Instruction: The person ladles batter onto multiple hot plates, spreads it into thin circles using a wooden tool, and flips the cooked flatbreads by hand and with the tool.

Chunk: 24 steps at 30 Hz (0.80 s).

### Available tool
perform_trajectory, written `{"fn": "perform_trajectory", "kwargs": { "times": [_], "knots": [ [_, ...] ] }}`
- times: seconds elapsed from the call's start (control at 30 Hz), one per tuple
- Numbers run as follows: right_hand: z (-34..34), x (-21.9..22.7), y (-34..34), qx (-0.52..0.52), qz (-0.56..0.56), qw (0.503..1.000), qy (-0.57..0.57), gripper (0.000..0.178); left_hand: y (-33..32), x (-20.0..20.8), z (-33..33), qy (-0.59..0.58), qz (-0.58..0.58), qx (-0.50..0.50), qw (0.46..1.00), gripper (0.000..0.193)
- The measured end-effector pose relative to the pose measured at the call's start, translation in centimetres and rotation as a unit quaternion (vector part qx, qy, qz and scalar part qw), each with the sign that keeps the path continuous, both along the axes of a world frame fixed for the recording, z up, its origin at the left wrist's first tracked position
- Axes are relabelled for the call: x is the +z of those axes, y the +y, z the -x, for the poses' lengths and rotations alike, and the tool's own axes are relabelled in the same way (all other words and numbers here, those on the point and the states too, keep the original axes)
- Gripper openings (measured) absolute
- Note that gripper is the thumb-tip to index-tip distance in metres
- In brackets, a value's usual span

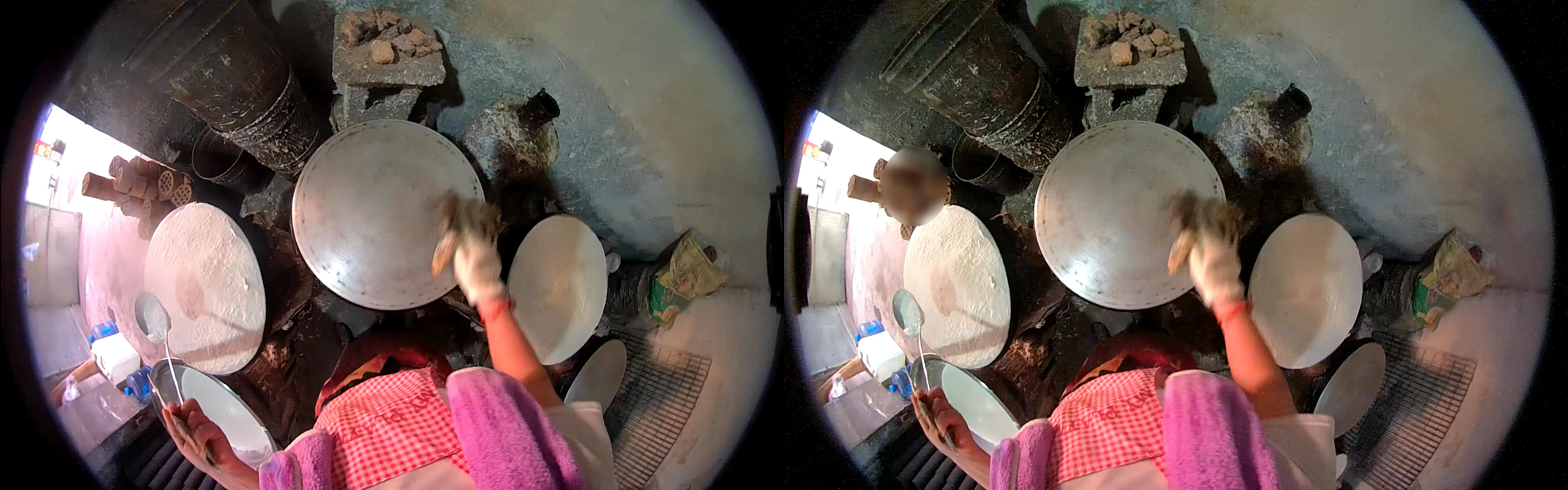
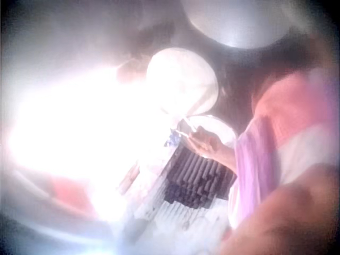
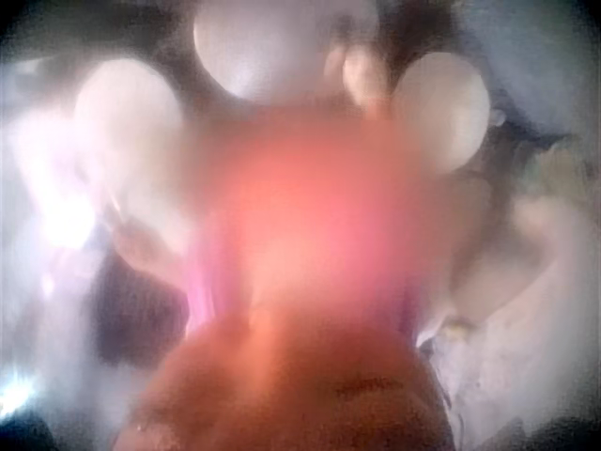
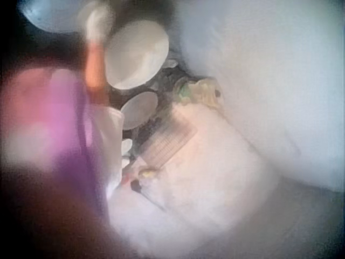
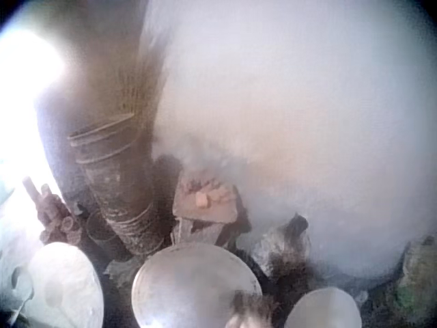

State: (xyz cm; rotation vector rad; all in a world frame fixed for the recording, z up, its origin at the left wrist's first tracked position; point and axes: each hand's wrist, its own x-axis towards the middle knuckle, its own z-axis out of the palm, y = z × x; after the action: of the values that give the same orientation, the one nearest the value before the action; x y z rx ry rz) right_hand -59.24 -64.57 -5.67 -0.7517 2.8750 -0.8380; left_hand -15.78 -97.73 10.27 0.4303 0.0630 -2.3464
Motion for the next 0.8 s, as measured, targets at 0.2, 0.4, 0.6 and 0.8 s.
{"fn": "perform_trajectory", "kwargs": {
  "times": [0.2,0.4,0.6,0.8],
  "knots": [
    [16.5,-2.4,-15.5,0.124,-0.221,0.962,0.099,0.046,2.7,2.1,0.3,-0.031,-0.044,0.064,0.997,0.031],
    [0.5,-1.9,-24.5,0.396,-0.093,0.896,0.175,0.044,3.1,1.5,-2.3,-0.049,0.008,0.088,0.995,0.033],
    [-11.3,0.7,-13.4,0.427,0.056,0.898,0.092,0.034,1.8,1.4,-4.6,-0.039,0.037,0.046,0.997,0.038],
    [-17.4,1.4,0.0,0.258,0.025,0.956,0.137,0.026,-0.6,1.8,-5.7,-0.193,0.179,-0.139,0.955,0.028]
  ]
}}
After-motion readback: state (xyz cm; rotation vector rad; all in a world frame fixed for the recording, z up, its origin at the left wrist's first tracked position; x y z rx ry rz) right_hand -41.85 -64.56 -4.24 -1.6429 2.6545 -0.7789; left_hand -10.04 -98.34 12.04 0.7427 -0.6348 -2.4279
